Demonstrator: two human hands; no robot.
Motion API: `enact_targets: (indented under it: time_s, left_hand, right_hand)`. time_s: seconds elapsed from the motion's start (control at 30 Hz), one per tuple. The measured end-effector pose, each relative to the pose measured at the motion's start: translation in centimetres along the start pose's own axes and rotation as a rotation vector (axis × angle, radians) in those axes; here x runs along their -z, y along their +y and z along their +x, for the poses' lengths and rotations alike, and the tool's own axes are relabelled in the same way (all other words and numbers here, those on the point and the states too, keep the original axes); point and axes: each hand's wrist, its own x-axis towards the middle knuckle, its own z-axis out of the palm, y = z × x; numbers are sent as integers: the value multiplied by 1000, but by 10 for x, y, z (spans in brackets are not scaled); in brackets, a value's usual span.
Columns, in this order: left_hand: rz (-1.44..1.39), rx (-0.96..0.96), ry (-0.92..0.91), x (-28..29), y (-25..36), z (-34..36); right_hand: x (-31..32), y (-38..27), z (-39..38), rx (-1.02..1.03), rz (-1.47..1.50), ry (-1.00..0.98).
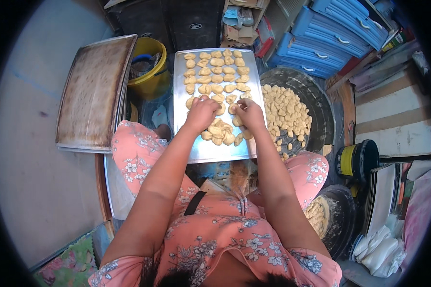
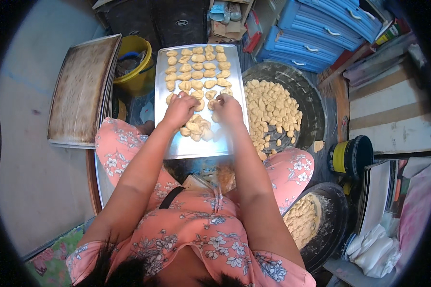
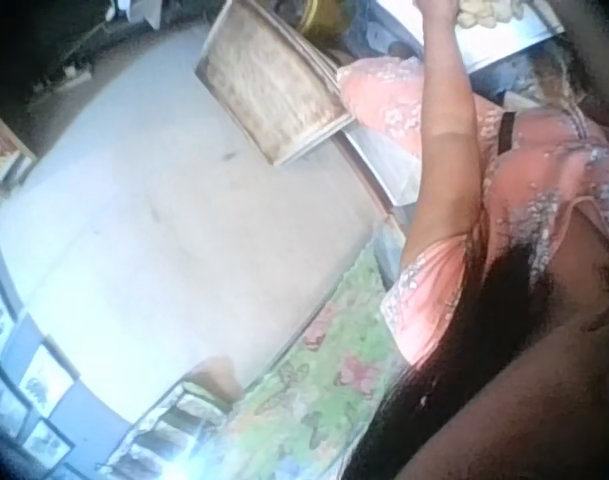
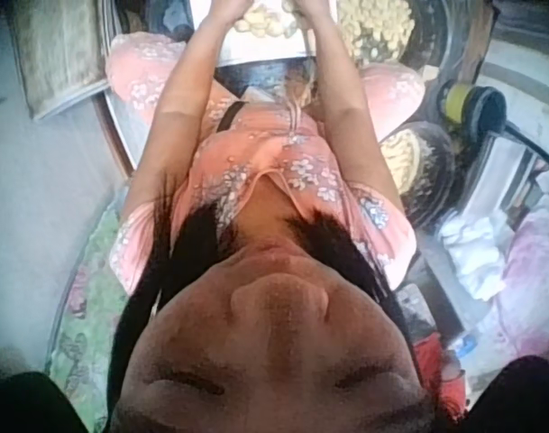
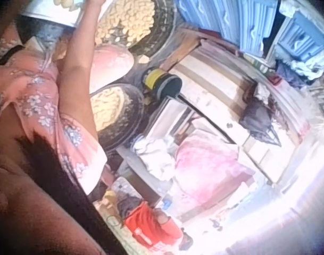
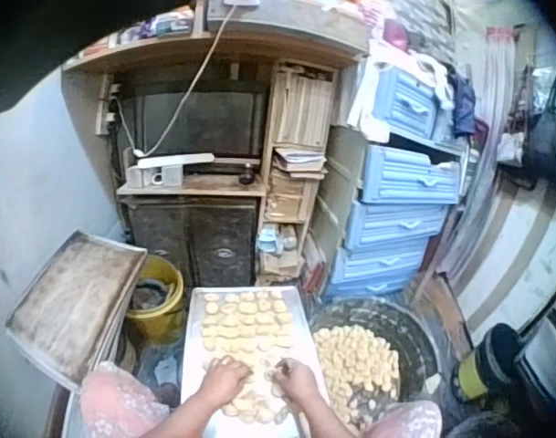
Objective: Manually shape pieces of dough and arrange them on a baking tray.
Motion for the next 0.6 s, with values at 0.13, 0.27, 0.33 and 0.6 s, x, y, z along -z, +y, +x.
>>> enact_targets:
  time_s: [0.13, 0.27, 0.33, 0.6]
  left_hand:
    - [-5, -40, 97, -1, 13, 8]
    - [29, -161, -21, -17, 20, 22]
    - [68, -132, -84, -18, 22, 31]
    - [23, -73, -32, -20, 54, 30]
  right_hand:
    - [25, -10, -20, 31, -189, -58]
    - [27, 5, -20, 18, -163, -117]
    - [28, 20, -15, -21, 87, -29]
    - [25, 38, 5, 25, 367, 13]
